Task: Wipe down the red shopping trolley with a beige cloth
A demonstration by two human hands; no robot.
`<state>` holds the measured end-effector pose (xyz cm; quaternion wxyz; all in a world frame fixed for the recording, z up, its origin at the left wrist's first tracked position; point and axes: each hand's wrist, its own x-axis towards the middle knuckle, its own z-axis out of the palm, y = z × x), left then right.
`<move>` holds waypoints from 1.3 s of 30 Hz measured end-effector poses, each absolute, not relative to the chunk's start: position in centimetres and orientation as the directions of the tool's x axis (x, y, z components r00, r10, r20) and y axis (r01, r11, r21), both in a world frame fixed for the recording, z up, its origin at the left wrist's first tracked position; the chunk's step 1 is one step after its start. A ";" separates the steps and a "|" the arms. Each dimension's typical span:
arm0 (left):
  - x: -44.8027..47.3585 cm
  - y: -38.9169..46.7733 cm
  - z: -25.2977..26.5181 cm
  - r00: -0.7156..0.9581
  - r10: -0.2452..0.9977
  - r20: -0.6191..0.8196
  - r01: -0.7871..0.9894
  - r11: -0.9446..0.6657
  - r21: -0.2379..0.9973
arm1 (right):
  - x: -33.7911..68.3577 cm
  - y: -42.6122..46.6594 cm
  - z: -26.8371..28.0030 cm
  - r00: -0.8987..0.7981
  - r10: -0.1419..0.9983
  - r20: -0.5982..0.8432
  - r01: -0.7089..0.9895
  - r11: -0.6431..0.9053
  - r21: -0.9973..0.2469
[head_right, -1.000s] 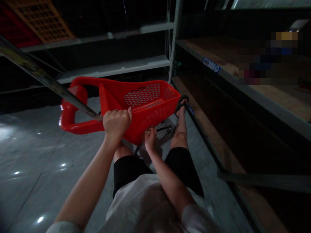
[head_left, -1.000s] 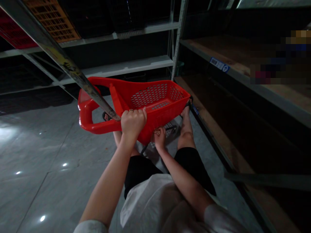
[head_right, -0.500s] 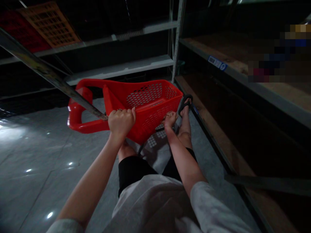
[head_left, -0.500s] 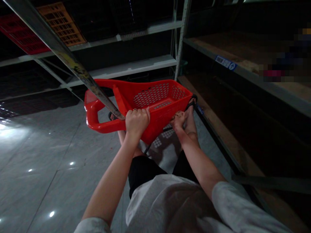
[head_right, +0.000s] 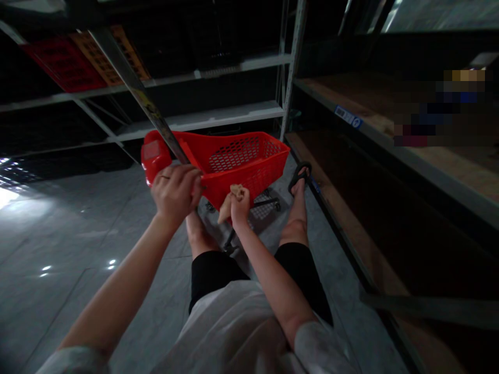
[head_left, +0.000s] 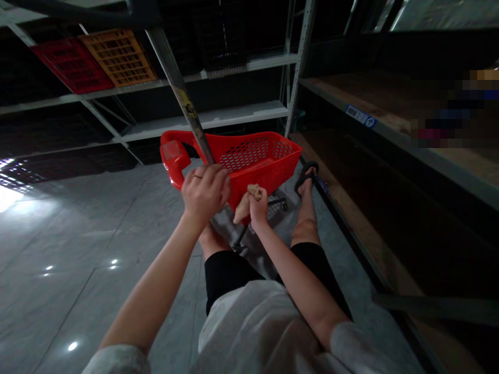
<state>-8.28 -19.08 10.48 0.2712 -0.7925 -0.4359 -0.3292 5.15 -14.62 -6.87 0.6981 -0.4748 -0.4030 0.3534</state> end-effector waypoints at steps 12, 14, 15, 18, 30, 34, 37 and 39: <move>-11.9 -17.4 10.6 0.244 0.723 0.646 0.965 -0.248 -0.087 | 3.0 -14.8 1.3 0.234 0.666 0.708 0.317 0.636 -0.703; -11.9 -17.5 10.3 0.242 0.687 0.685 0.963 -0.254 -0.085 | 6.2 -11.8 -0.7 0.236 0.703 0.670 0.410 0.553 -0.725; -11.9 -17.5 10.1 0.234 0.670 0.705 0.964 -0.253 -0.080 | 8.1 -10.1 -1.6 0.235 0.729 0.643 0.461 0.499 -0.734; -12.0 -17.3 9.7 0.206 0.617 0.760 0.967 -0.245 -0.064 | 14.6 -5.2 -3.0 0.252 0.784 0.567 0.561 0.359 -0.746; -9.4 -15.6 9.2 0.066 0.609 0.790 0.986 -0.159 0.040 | 11.5 -6.1 -0.2 0.004 0.789 0.614 0.519 0.523 -0.676; -9.4 -15.5 9.3 0.080 0.611 0.787 0.987 -0.161 0.025 | 6.4 -11.5 1.5 -0.005 0.743 0.670 0.321 0.636 -0.702; -9.2 -15.8 9.2 0.081 0.609 0.789 0.987 -0.161 0.023 | 4.6 -13.9 -1.1 0.017 0.699 0.715 0.379 0.657 -0.652; -9.1 -16.1 9.2 0.075 0.613 0.786 0.986 -0.162 0.032 | 4.1 -15.0 -5.4 0.020 0.691 0.722 0.440 0.643 -0.627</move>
